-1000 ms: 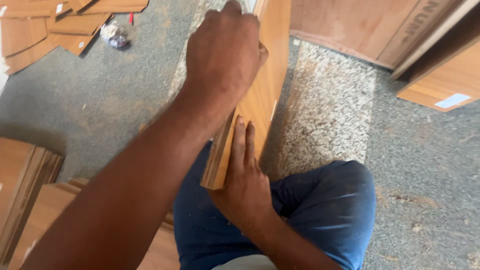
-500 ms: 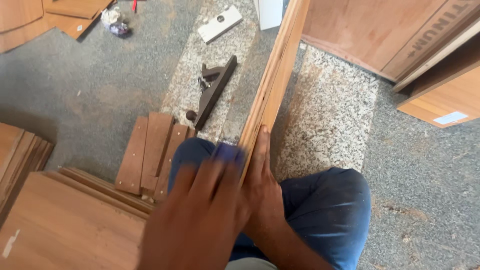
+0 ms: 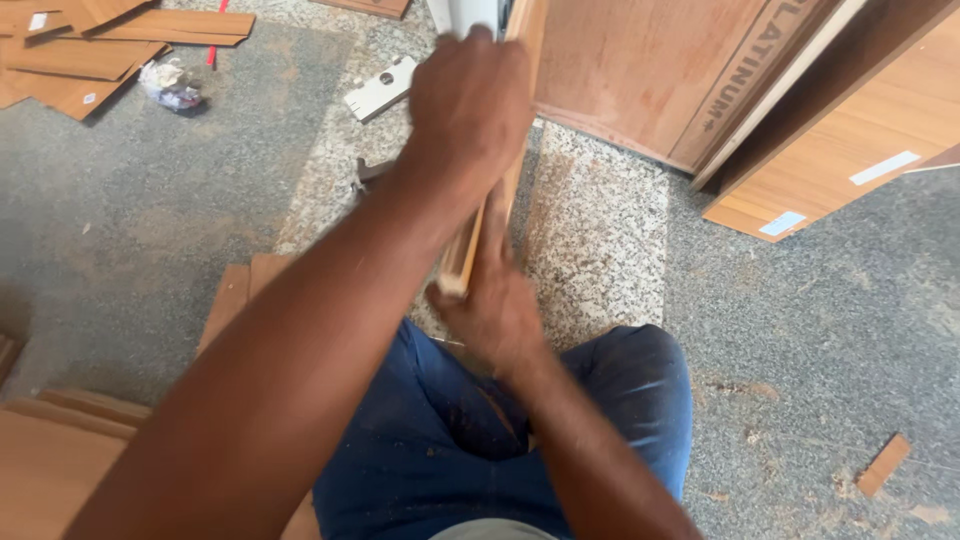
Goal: The person sands the edges of a wooden panel by hand using a piece of sandpaper.
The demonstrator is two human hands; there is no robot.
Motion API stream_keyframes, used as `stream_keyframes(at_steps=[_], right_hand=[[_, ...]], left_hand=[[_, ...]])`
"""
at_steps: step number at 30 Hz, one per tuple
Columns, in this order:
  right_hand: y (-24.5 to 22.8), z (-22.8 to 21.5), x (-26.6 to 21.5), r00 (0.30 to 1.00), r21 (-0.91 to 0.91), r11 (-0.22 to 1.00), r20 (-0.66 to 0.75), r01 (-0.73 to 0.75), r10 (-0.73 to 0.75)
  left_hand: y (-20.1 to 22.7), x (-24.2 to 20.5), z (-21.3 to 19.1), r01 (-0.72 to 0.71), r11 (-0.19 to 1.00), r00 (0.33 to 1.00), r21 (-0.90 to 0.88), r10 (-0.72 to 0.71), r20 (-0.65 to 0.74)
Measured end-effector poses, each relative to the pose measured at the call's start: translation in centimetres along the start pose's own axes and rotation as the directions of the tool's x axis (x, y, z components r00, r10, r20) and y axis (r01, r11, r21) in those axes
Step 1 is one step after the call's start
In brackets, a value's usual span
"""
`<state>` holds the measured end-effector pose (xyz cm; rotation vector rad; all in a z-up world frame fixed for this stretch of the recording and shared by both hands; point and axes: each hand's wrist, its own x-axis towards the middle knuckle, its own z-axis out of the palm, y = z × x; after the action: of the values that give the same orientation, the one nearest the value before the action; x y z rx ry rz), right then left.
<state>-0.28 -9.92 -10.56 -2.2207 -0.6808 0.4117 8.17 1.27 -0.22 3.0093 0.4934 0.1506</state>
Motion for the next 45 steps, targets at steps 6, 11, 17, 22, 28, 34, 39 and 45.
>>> stream_keyframes(at_steps=[6, 11, 17, 22, 28, 34, 39, 45], right_hand=[[1.1, -0.6, 1.4, 0.936, 0.047, 0.961, -0.245, 0.272, -0.253], [3.8, 0.2, 1.9, 0.997, 0.049, 0.999, -0.072, -0.005, 0.009], [4.0, 0.2, 2.4, 0.907, -0.232, 0.907, -0.157, 0.351, -0.391], [3.4, -0.5, 2.5, 0.956, 0.025, 0.965, 0.144, -0.262, 0.256], [3.8, -0.4, 1.9, 0.976, -0.133, 0.968, -0.012, 0.213, -0.217], [2.8, -0.2, 1.0, 0.997, 0.051, 0.996, 0.017, -0.076, 0.075], [2.7, -0.5, 1.5, 0.988, 0.028, 0.993, -0.108, 0.11, -0.107], [2.9, -0.9, 2.0, 0.977, 0.049, 0.984, 0.138, -0.173, 0.165]], left_hand=[[-0.9, 4.5, 3.3, -0.145, 0.981, 0.955, -0.13, 0.104, -0.277], [0.4, 2.3, 4.5, -0.207, 0.949, 0.94, -0.239, 0.125, -0.319], [1.5, -12.5, -1.6, -0.139, 0.983, 0.99, -0.116, 0.136, -0.033], [0.0, -19.6, -2.1, -0.264, 0.954, 0.959, -0.14, 0.245, -0.139], [0.6, -9.6, -0.8, -0.224, 0.973, 0.958, 0.051, 0.23, -0.171], [0.6, 4.9, 2.4, -0.185, 0.978, 0.903, -0.098, 0.129, -0.409], [0.7, -1.8, 0.0, -0.2, 0.966, 0.948, 0.165, 0.233, -0.217], [-0.8, -16.3, -1.0, -0.226, 0.971, 0.969, -0.084, 0.215, -0.121]])
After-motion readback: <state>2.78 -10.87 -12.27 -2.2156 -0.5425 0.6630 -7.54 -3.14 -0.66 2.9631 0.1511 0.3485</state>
